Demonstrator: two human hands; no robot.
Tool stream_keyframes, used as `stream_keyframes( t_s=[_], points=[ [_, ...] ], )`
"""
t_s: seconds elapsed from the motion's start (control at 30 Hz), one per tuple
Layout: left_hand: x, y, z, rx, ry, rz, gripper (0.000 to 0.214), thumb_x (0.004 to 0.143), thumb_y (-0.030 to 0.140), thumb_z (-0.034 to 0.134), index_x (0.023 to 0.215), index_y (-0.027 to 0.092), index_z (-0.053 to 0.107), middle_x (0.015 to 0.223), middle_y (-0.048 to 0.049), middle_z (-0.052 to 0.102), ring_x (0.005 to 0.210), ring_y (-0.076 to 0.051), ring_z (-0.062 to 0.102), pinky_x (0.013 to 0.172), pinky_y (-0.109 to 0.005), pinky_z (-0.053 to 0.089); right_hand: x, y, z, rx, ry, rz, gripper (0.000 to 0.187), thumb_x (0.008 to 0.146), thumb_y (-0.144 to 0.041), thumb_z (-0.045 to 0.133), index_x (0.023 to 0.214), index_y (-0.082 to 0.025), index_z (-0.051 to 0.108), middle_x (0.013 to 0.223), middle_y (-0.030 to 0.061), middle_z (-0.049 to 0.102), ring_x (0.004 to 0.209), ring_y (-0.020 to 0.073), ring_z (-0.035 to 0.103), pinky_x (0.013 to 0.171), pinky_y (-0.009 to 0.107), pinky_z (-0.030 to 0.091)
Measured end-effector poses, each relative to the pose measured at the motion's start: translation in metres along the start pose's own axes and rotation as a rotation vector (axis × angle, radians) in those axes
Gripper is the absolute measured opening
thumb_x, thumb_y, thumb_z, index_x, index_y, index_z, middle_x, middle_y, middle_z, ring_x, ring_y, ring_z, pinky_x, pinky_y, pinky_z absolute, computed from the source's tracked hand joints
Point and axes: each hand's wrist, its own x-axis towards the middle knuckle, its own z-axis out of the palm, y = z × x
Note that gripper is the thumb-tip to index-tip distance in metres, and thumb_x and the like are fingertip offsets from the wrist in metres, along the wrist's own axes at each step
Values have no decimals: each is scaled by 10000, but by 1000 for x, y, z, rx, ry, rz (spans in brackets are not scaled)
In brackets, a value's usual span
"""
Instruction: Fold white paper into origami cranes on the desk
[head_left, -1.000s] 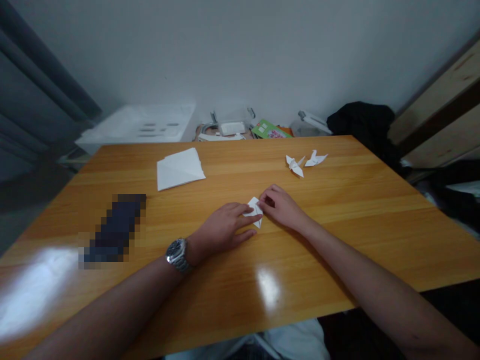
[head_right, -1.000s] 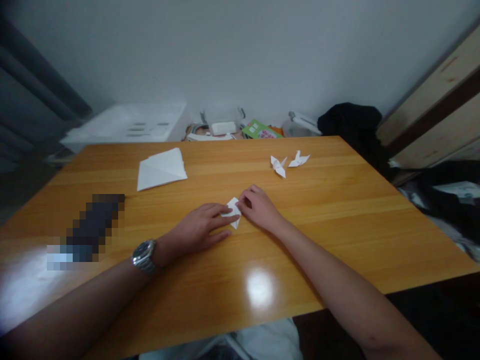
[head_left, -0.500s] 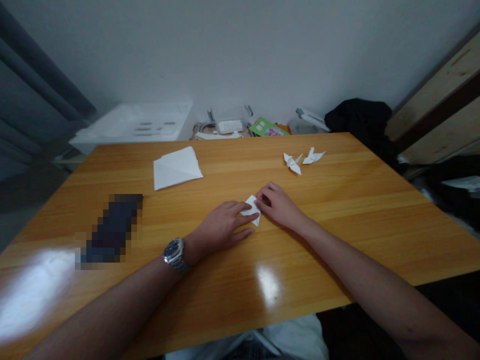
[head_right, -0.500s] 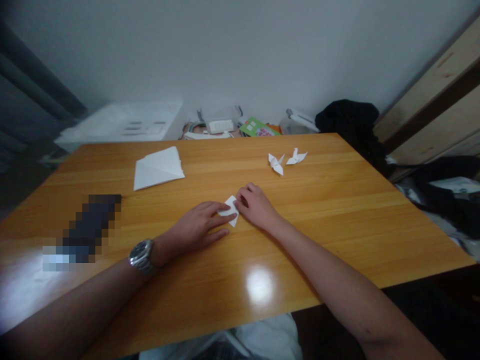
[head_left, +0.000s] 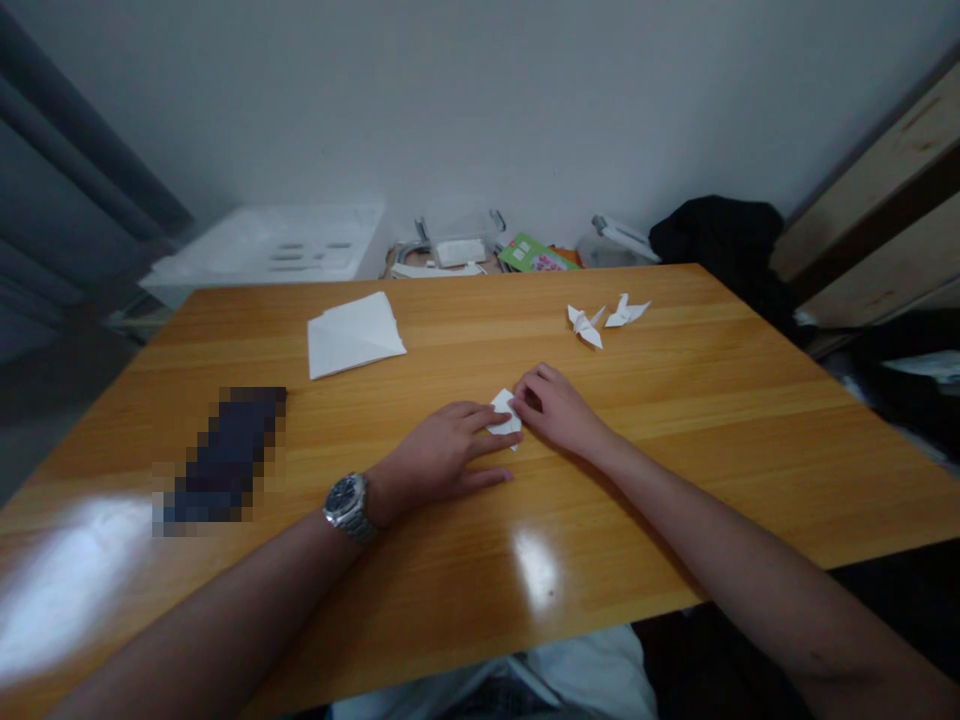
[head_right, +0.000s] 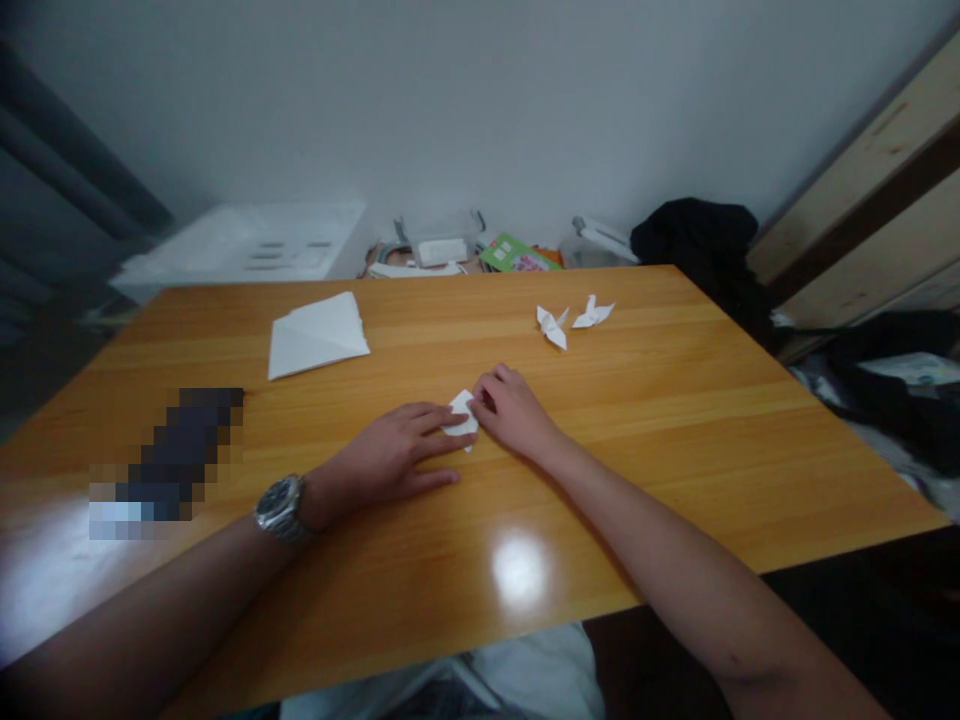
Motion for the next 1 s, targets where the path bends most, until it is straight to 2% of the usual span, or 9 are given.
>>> stream_keyframes(
  t_s=[0.4, 0.63, 0.9, 1.0],
  points=[
    [2, 2, -4, 5, -29, 6, 453, 987, 519, 543, 1351, 268, 638, 1452, -109, 570, 1299, -294, 553, 1119, -468, 434, 0, -2, -2, 23, 6, 18, 98, 918, -199, 638, 825, -200, 608, 887, 48, 571, 879, 212, 547, 811, 346, 441],
    [3, 0, -7, -53, -10, 56, 431, 983, 471, 578, 1363, 273, 628, 1427, -110, 596, 1309, -291, 553, 1119, -489, 442, 0, -1, -3, 30, 6, 18, 103, 920, -203, 636, 821, -205, 609, 876, 44, 565, 866, 209, 544, 796, 342, 442],
    [0, -3, -13, -91, -45, 87, 405, 932, 516, 640, 1282, 320, 694, 1479, -86, 554, 1351, -328, 510, 1147, -526, 410, 1, -2, -3, 15, -10, 17, 98, 929, -222, 632, 834, -202, 616, 887, 51, 570, 875, 215, 548, 804, 348, 444],
    [0, -2, -14, -106, -46, 96, 413, 925, 510, 649, 1282, 305, 691, 1471, -94, 560, 1347, -332, 512, 1146, -529, 407, 1, -1, -2, 13, -6, 16, 97, 926, -220, 634, 832, -203, 615, 888, 50, 571, 879, 215, 548, 805, 347, 443]
  ],
)
